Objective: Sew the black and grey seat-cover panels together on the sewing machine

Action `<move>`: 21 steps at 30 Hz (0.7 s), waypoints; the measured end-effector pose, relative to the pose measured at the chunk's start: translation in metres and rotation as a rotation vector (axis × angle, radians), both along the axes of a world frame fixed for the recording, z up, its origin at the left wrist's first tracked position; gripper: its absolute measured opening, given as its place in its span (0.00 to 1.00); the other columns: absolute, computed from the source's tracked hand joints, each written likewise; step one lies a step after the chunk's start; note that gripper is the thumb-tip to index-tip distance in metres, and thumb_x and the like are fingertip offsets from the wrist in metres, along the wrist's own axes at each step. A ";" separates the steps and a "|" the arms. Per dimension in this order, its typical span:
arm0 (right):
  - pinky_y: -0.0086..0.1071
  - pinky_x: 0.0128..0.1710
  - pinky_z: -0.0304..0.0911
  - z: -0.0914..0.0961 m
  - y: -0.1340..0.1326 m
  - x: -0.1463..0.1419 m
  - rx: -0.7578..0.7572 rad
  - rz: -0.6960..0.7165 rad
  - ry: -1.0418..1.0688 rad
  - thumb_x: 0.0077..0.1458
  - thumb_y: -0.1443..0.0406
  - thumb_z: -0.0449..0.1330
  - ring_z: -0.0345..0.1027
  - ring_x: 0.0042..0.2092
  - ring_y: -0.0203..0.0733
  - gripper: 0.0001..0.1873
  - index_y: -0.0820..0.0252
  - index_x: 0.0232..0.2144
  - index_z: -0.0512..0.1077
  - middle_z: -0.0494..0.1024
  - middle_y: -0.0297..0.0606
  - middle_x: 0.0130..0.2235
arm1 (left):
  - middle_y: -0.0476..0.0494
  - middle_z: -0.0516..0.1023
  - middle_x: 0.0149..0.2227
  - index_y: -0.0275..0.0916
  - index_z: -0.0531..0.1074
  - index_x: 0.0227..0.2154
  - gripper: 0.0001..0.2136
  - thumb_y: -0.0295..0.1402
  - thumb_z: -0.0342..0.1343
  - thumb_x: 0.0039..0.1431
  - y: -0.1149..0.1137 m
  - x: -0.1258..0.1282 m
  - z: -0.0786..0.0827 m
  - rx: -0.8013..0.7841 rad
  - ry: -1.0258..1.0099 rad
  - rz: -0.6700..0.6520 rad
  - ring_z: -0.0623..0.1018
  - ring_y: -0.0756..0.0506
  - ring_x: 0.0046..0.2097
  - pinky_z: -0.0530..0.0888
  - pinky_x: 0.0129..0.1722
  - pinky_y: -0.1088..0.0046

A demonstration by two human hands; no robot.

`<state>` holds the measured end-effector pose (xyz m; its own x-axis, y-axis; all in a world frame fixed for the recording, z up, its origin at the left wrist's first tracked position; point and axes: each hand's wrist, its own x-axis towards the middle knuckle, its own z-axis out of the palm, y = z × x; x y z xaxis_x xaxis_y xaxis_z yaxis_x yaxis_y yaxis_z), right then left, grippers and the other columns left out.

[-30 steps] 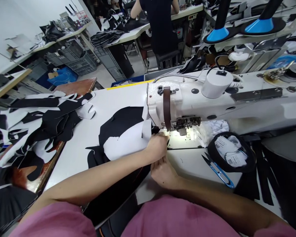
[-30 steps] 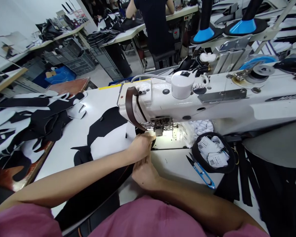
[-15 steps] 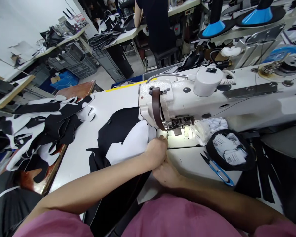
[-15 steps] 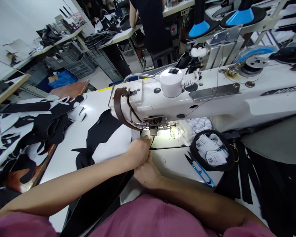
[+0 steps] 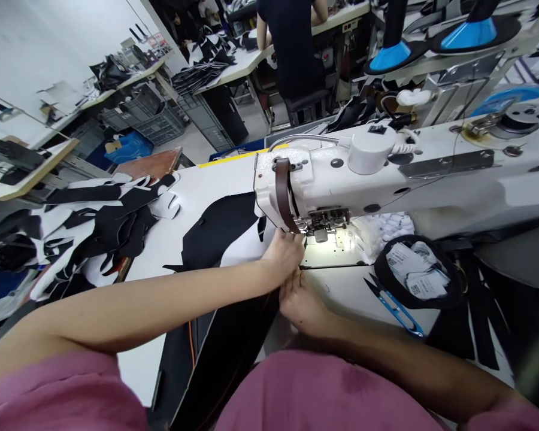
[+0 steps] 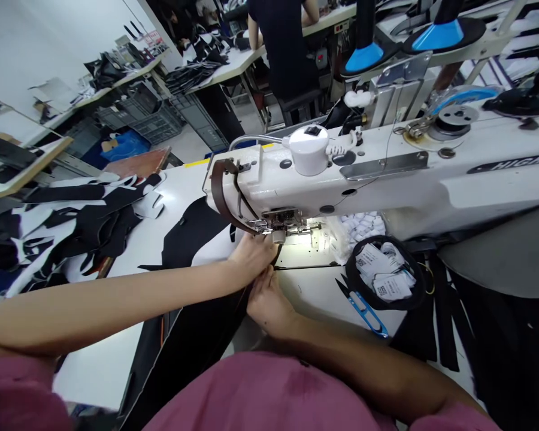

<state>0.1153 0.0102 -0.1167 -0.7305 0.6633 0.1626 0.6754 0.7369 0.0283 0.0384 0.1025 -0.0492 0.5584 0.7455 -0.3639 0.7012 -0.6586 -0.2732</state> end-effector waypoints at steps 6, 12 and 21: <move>0.53 0.47 0.68 -0.010 -0.005 -0.004 0.085 -0.059 0.053 0.57 0.73 0.51 0.71 0.50 0.62 0.21 0.88 0.48 0.69 0.71 0.76 0.48 | 0.33 0.73 0.42 0.35 0.72 0.40 0.16 0.23 0.38 0.65 0.001 -0.029 0.002 -0.035 -0.052 -0.083 0.71 0.39 0.46 0.66 0.38 0.64; 0.53 0.46 0.69 -0.003 -0.008 -0.006 -0.077 -0.052 0.007 0.56 0.75 0.52 0.73 0.47 0.59 0.18 0.78 0.47 0.74 0.77 0.65 0.44 | 0.29 0.69 0.49 0.30 0.69 0.49 0.15 0.25 0.41 0.64 -0.040 -0.011 -0.009 -0.005 -0.029 0.078 0.68 0.36 0.51 0.70 0.39 0.62; 0.51 0.42 0.72 0.002 -0.008 -0.003 -0.052 -0.037 -0.033 0.55 0.73 0.56 0.72 0.49 0.63 0.16 0.74 0.44 0.77 0.77 0.64 0.44 | 0.38 0.69 0.44 0.32 0.64 0.52 0.17 0.26 0.48 0.60 -0.030 -0.012 -0.004 -0.335 -0.329 0.443 0.75 0.46 0.38 0.74 0.38 0.71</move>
<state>0.1128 0.0023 -0.1143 -0.7098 0.6967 0.1037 0.7014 0.7127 0.0129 0.0262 0.0729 -0.0534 0.3463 0.8065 -0.4792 0.9381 -0.2999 0.1731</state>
